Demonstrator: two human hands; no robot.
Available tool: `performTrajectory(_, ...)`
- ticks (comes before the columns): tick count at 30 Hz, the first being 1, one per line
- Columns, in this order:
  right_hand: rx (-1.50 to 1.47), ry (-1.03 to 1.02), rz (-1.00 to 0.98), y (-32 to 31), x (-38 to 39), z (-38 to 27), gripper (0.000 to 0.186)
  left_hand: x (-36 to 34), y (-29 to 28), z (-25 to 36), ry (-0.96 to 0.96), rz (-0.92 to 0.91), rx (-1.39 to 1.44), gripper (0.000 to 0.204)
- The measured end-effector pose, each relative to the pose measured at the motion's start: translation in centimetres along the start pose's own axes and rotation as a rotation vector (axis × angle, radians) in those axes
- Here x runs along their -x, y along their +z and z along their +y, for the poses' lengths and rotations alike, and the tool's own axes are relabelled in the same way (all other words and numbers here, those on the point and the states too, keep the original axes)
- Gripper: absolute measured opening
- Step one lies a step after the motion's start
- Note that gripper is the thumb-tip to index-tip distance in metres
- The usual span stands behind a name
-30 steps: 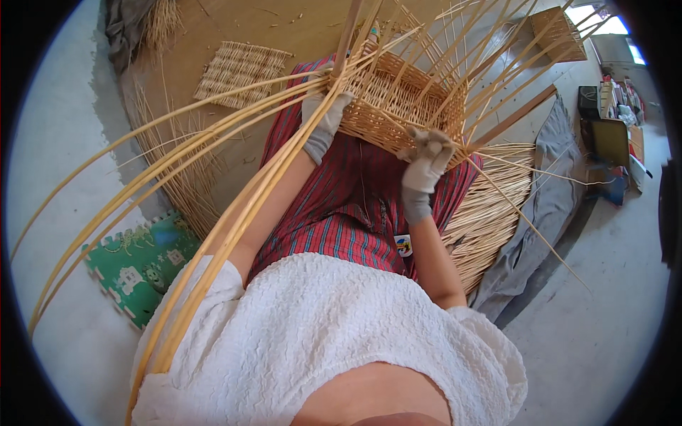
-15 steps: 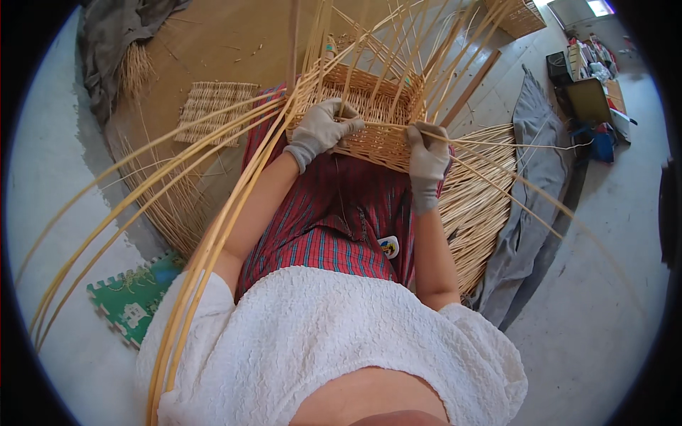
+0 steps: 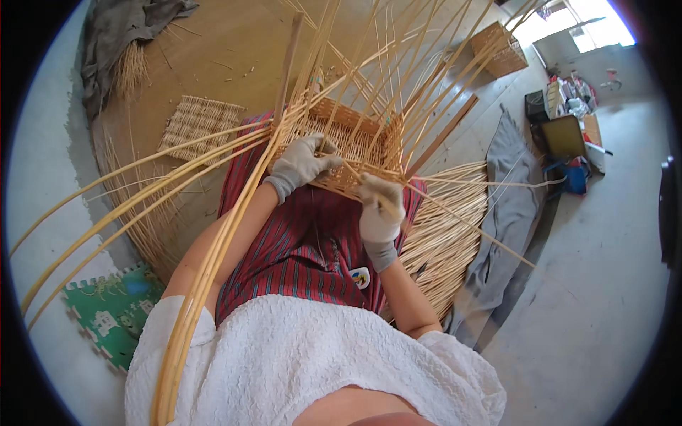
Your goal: The person weaves a basket using thin bamboo strips, interlacing them through a vertical frame held on their lap. They occasionally pause to measure the basket's dimensions with a tape measure before continuing the weaving process.
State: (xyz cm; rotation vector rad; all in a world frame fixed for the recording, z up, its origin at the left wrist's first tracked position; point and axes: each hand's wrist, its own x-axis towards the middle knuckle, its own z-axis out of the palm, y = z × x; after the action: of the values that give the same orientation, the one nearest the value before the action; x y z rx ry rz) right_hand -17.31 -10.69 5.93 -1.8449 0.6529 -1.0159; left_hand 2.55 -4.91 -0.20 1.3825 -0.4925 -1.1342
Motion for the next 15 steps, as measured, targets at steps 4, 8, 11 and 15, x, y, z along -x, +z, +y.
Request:
performTrajectory(4,0.127,-0.073,-0.098,1.4,-9.4,-0.1,0.027,0.8,1.3,0.9,0.023,0.148,-0.133,0.017)
performTrajectory(8,0.576,-0.272,-0.141,5.3,-16.2,0.5,0.060,0.6,2.4,2.1,-0.058,0.179,-0.087,0.026)
performTrajectory(11,0.364,0.078,-0.166,6.4,-15.4,-2.2,0.077,-0.3,0.4,0.5,-0.063,0.090,-0.021,0.024)
performTrajectory(15,-0.122,-0.044,0.135,1.2,-4.5,6.0,0.036,-0.6,1.2,0.4,-0.047,0.098,-0.112,0.023)
